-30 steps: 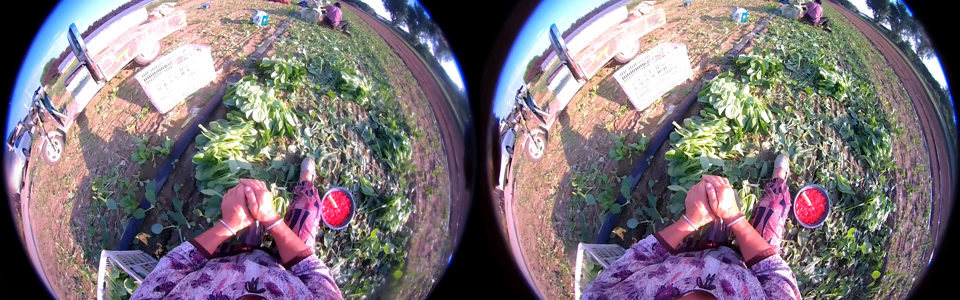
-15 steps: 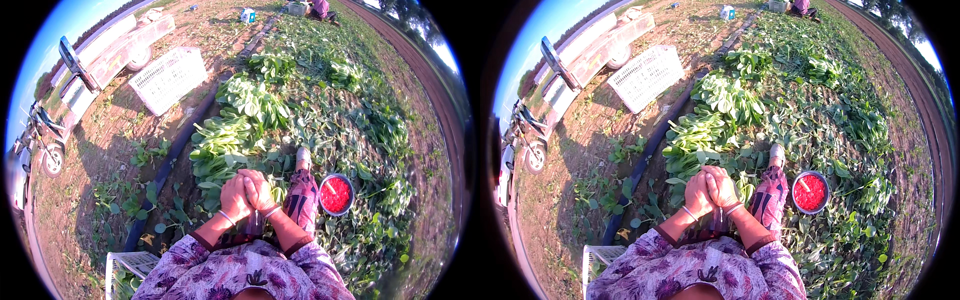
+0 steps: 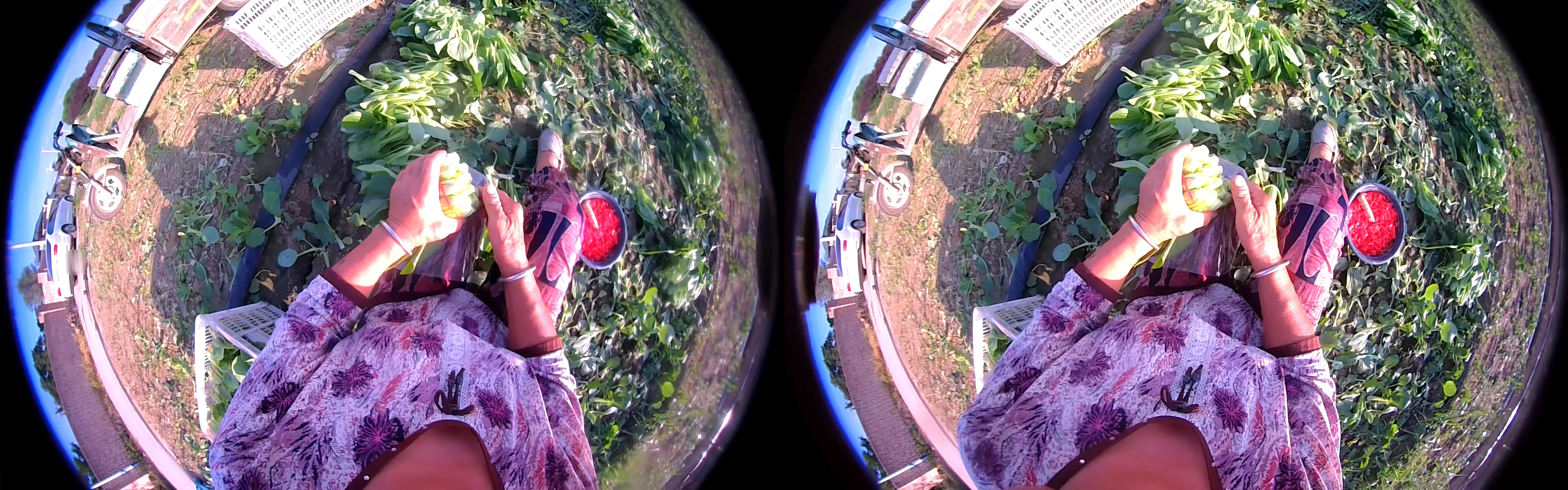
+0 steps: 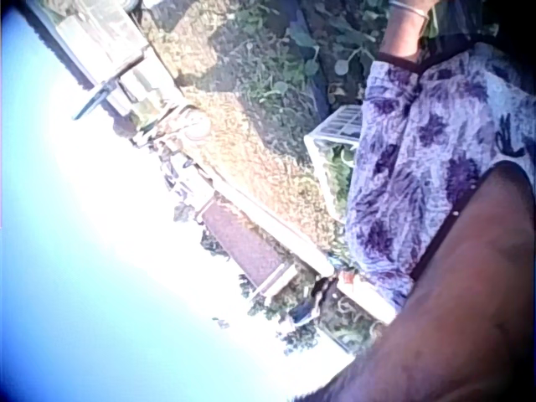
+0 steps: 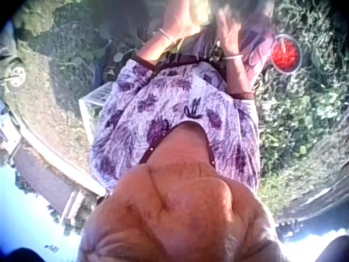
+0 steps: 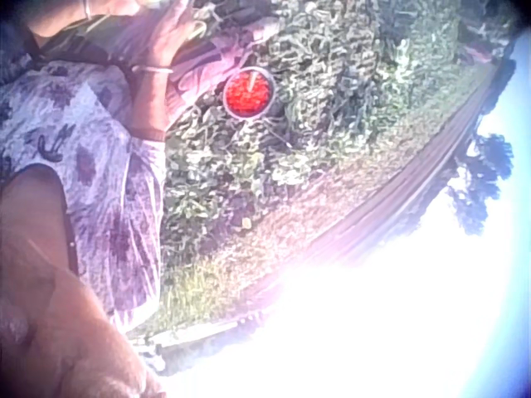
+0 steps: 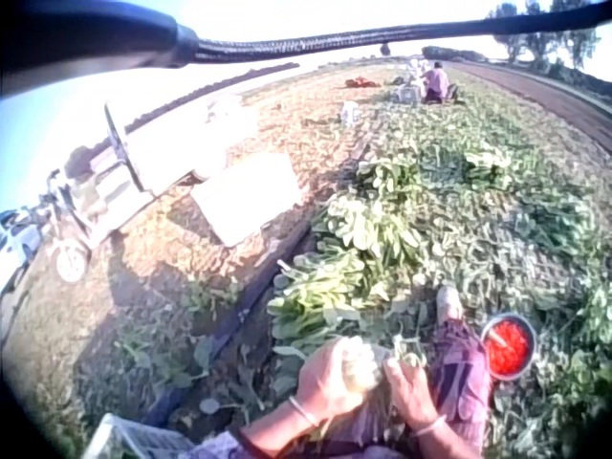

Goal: The person picks bunches of bok choy from the ground, removes loose leaves by hand, and secures each bunch with a red rubber band before placing it into a white plastic crate.

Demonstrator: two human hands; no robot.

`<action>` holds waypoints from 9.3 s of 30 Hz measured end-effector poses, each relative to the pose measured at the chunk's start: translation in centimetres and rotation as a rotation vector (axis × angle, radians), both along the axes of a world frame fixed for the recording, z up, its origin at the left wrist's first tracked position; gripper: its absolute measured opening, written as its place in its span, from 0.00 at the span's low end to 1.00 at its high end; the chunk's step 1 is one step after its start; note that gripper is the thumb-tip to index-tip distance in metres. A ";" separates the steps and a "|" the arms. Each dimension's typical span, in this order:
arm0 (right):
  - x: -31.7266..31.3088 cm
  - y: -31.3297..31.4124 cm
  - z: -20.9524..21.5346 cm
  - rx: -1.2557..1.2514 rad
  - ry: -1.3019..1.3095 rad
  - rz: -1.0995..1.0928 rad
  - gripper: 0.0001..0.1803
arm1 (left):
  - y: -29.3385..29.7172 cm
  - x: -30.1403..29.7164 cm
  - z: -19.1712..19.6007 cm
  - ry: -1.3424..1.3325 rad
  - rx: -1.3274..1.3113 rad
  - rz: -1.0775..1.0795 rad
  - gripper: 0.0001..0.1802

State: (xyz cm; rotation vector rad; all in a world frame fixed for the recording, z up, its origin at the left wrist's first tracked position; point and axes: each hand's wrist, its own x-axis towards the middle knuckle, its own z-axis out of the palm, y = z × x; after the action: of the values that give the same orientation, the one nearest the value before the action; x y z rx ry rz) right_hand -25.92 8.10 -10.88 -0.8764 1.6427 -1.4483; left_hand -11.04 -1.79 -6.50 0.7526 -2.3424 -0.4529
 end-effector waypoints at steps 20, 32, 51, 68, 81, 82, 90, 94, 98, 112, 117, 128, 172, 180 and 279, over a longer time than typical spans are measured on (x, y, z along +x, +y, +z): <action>1.9 1.5 13.3 -0.602 -0.410 0.041 0.40 | 5.8 -0.8 9.6 0.620 0.788 -0.339 0.56; -2.0 5.7 12.4 -0.602 -0.532 0.029 0.33 | 8.0 -4.3 10.0 0.572 0.939 -0.446 0.53; -2.7 5.4 10.2 -0.652 -0.926 -0.246 0.28 | 8.5 -8.7 10.5 0.529 1.112 -0.456 0.47; -8.0 5.6 11.5 -0.536 0.336 0.064 0.65 | 4.4 -9.0 11.5 0.546 1.614 -0.421 0.23; -1.3 2.6 9.9 -0.547 -0.079 -0.089 0.20 | 3.6 -5.2 9.4 0.589 1.440 -0.419 0.21; -0.8 2.3 9.7 -0.552 -0.071 -0.096 0.21 | 3.3 -4.9 9.4 0.579 1.429 -0.410 0.21; 3.4 -0.4 5.5 -0.463 -0.294 -0.001 0.34 | -0.3 0.7 8.8 0.391 1.423 -0.197 0.15; 3.8 -0.6 4.5 -0.416 -0.124 0.123 0.37 | -0.4 2.0 3.8 0.319 1.286 0.085 0.20; 3.6 -0.9 3.3 -0.351 0.022 0.130 0.35 | -0.7 2.6 2.1 0.562 1.368 0.053 0.31; 2.0 -1.8 5.6 -0.351 0.301 0.073 0.16 | -1.8 2.9 2.1 0.420 0.987 -0.159 0.09; 2.1 -2.0 5.9 -0.300 0.174 0.112 0.11 | -2.0 2.6 1.5 0.246 0.759 -0.136 0.08; 2.3 -2.0 4.0 -0.352 0.549 0.097 0.13 | -0.8 2.1 -0.5 0.229 0.287 -0.101 0.14; 14.7 -5.6 6.9 -0.082 -0.704 0.570 0.59 | 4.5 25.6 2.7 0.612 0.518 0.677 0.31; 11.1 -9.0 1.7 -0.048 -0.546 0.824 0.59 | 19.7 38.4 -2.4 0.620 0.393 1.557 0.06; 22.1 -9.5 3.5 -0.763 0.811 0.958 0.22 | 37.8 57.2 -9.2 -0.154 0.881 2.645 0.38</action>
State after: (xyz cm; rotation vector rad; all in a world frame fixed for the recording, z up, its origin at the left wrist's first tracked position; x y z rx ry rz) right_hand -3.86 -1.41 -7.43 -2.4933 0.7693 -0.9975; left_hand 46.11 36.05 -15.66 2.9523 0.4441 0.0090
